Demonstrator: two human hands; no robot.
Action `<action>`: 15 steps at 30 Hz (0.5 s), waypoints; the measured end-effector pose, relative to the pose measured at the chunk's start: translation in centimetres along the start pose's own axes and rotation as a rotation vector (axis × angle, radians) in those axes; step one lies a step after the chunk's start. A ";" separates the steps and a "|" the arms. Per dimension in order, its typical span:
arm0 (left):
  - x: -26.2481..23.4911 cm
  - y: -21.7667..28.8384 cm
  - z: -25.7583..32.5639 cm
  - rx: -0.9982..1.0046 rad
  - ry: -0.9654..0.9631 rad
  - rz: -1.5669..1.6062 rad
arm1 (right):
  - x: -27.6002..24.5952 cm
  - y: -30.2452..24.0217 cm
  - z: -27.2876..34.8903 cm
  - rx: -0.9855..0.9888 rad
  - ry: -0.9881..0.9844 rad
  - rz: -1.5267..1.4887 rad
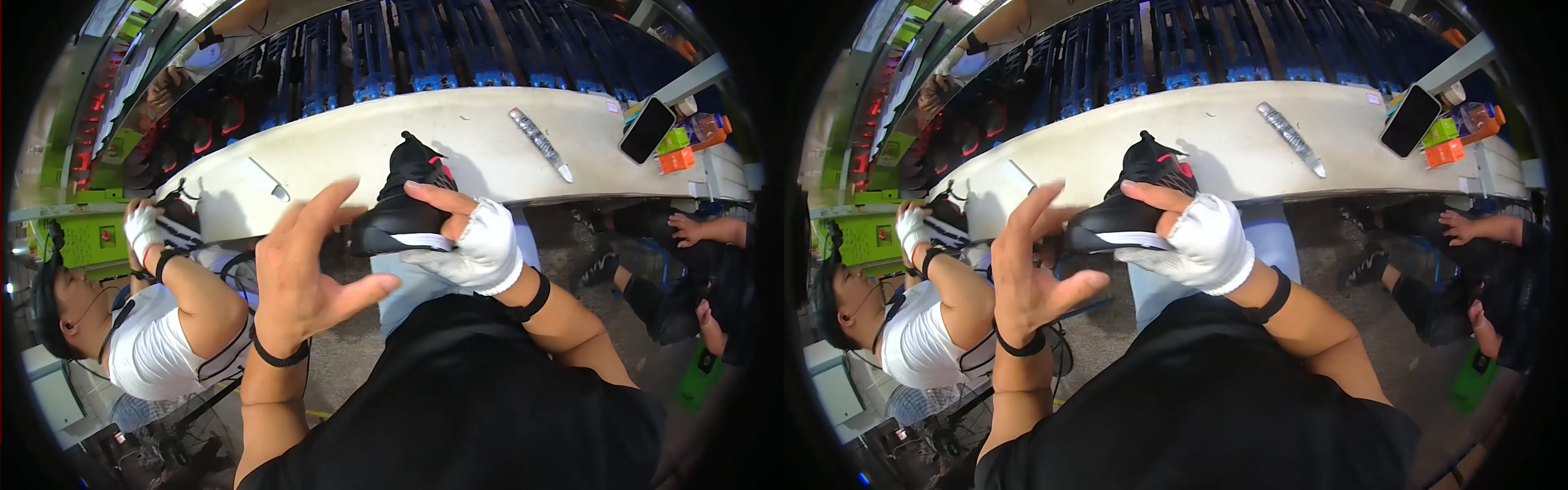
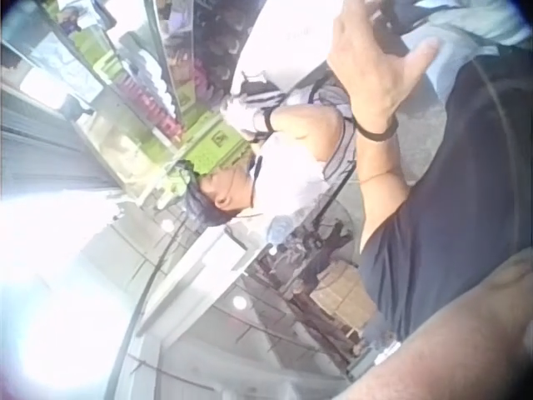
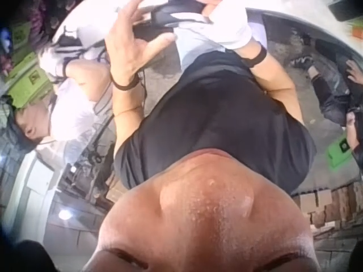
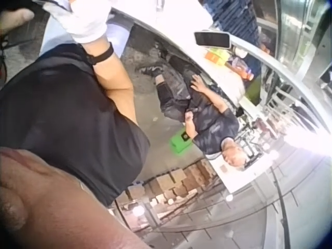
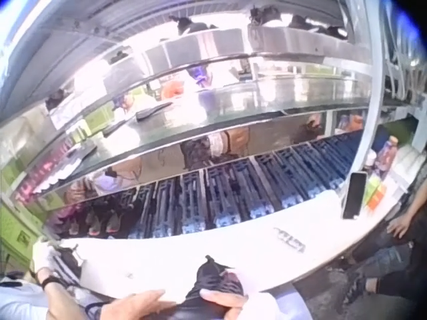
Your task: Inspecting and assembling shoe components at a factory conveyor belt.
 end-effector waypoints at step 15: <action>-0.4 -4.2 2.5 -0.305 -0.094 -0.055 | 1.4 3.8 4.8 0.351 -0.195 0.267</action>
Point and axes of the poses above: each hand's wrist, its own z-axis away from the middle knuckle, its own x-axis out of the palm, y = z × x, the point moved 2 cm from there along -z, towards the middle knuckle
